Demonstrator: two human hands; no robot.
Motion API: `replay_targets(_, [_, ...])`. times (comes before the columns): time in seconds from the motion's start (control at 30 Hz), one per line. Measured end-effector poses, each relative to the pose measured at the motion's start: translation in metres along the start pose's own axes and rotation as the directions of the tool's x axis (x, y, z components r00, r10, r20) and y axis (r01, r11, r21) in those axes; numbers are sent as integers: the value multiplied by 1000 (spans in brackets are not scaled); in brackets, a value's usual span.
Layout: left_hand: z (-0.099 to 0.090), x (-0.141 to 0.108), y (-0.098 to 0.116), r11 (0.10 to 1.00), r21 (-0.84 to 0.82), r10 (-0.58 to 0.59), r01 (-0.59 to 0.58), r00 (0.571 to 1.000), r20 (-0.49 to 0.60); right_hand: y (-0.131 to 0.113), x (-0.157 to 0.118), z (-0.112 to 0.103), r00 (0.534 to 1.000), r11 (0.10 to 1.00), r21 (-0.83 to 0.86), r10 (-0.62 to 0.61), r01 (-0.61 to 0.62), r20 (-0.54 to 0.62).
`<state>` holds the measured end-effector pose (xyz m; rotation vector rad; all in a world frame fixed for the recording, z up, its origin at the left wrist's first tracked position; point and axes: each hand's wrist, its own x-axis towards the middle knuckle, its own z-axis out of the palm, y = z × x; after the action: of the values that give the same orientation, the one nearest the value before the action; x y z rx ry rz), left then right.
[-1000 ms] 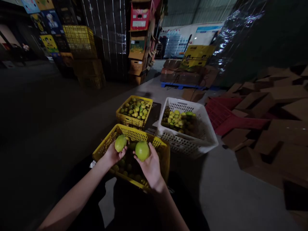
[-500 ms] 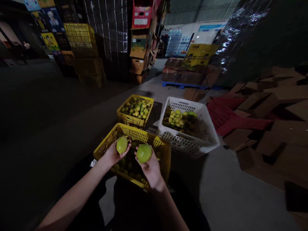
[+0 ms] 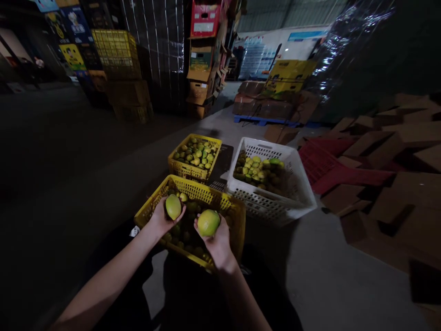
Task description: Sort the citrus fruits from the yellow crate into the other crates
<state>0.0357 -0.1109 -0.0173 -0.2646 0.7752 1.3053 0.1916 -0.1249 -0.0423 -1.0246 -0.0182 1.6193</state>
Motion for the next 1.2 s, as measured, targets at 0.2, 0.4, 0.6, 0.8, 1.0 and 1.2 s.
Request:
replay_targets(0.2, [-2,2,1,996,0,-88,88,996,-10,-9,-22,16,988,993,-49,97,-104,-118])
replay_targets(0.4, [-2,-8,3,984,115,-143,133,986,82,-8,-20,14,997,983,-175,54,-62,-50])
replay_targets(0.6, [-1,-17,1,916,401,-140,21,952,271,-1,-26,17,985,985,-171,-6,36,171])
replay_targets(0.8, [-4,-21,-5,767,595,-97,-240,874,476,5,-33,15,905,919,-244,-204,308,375])
replay_targets(1.0, [-7,-19,-7,742,623,-116,-247,868,483,6,-31,14,917,933,-213,-206,289,343])
replay_targets(1.2, [-6,-17,-7,763,608,-130,-220,869,478,6,-31,14,897,911,-271,-188,312,400])
